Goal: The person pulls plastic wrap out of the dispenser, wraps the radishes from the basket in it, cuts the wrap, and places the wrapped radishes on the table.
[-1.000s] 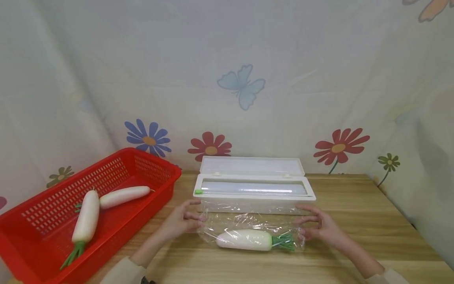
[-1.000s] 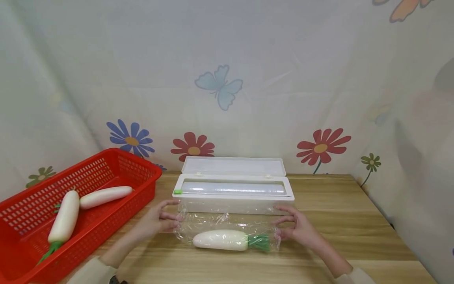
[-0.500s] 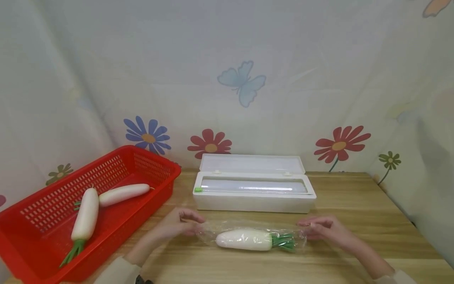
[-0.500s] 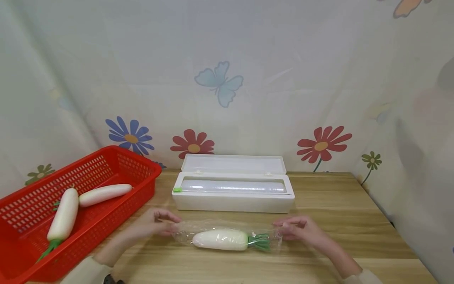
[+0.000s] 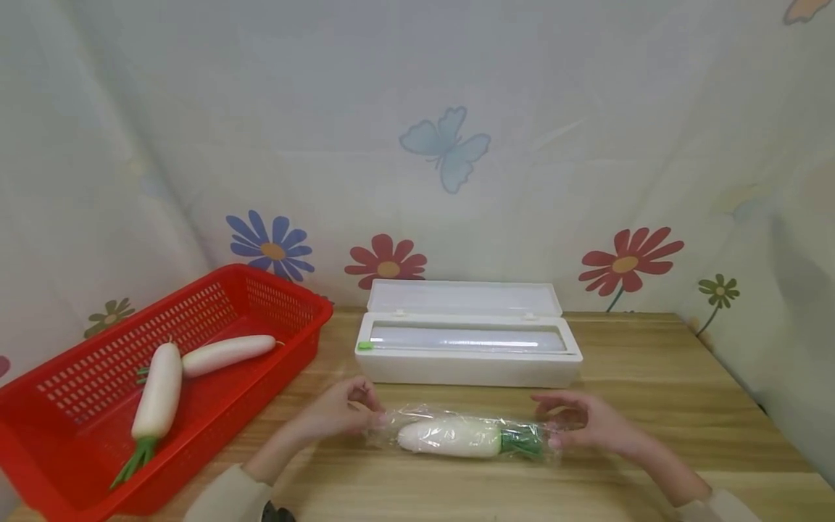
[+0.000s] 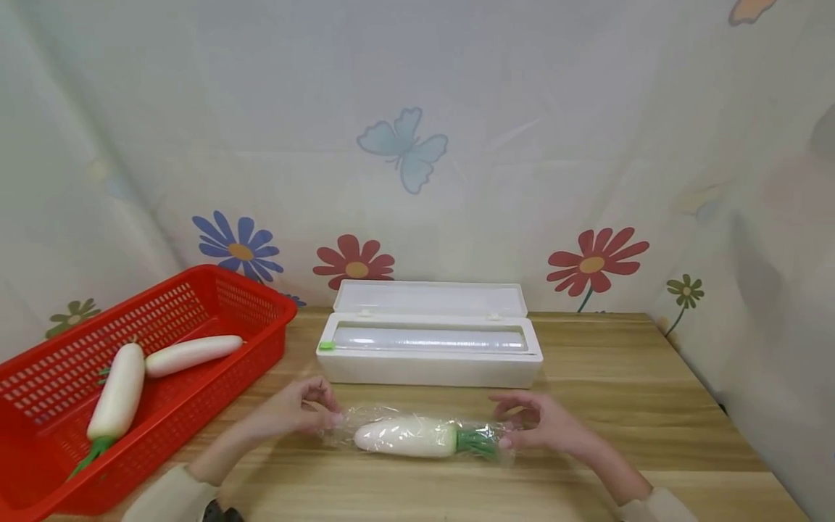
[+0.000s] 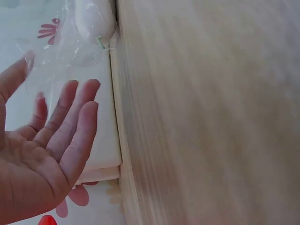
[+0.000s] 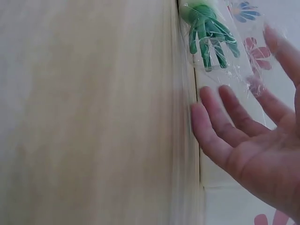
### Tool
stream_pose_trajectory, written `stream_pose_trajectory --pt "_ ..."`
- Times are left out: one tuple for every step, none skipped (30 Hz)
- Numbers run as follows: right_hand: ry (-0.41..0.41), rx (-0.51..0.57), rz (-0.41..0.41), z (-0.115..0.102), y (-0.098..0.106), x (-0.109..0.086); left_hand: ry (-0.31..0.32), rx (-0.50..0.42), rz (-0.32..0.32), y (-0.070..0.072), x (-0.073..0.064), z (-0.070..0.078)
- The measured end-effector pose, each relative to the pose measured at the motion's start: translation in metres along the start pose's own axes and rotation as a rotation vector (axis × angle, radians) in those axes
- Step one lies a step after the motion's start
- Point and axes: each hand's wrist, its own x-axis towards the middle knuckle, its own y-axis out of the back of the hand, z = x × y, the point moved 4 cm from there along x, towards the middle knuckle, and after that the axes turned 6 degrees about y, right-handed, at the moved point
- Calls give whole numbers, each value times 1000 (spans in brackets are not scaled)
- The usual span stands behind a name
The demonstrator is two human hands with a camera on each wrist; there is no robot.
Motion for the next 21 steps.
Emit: stream_pose_trajectory --pt "6 -7 -30 0 -1 0 9 7 -13 0 0 1" --pt "5 -7 -56 0 -1 -1 25 11 -30 0 0 0" --pt "3 -11 -80 -1 -2 -1 37 20 -51 0 -1 1" --pt "-5 -5 -100 -1 -3 -2 46 37 -73 0 -1 0" --pt "-11 -8 -116 -1 -4 -2 54 53 -96 0 -2 0" --pt "-24 -15 -127 -1 -5 -2 61 75 -116 0 -2 0" --pt "-33 -30 -135 -1 -6 -3 61 95 -135 0 -2 0" --pt "-46 -45 -140 -1 -7 -3 51 112 -153 -1 -3 0" --pt "-58 -63 -143 -1 -7 -3 43 127 -168 -2 -3 0" --pt "-71 -76 -145 -1 -8 -4 39 142 -180 -3 -3 0" --pt "-79 -91 -146 -2 -8 -4 35 150 -189 -4 -3 0" --pt "-85 -100 -145 -2 -9 -4 33 158 -195 -5 -4 0" --pt "-85 -107 -142 -2 -9 -4 36 163 -199 -6 -4 1" --pt "-93 -100 -138 -2 -9 -3 42 162 -203 -7 -4 0" --pt "-102 -85 -133 -2 -9 -3 52 163 -202 -7 -4 0" --pt "-108 -78 -126 -2 -10 -2 56 167 -200 -8 -4 0" --pt "-120 -64 -117 -2 -10 -2 59 165 -197 -8 -4 1" --pt "-138 -55 -104 -1 -9 -2 60 167 -191 -8 -3 1" --pt "-160 -45 -89 1 -9 -1 59 169 -184 -8 -3 0" --pt "-192 -25 -71 2 -8 -1 56 171 -177 -7 -2 0" --pt "-217 -12 -52 4 -8 -1 50 174 -167 -7 -2 1"
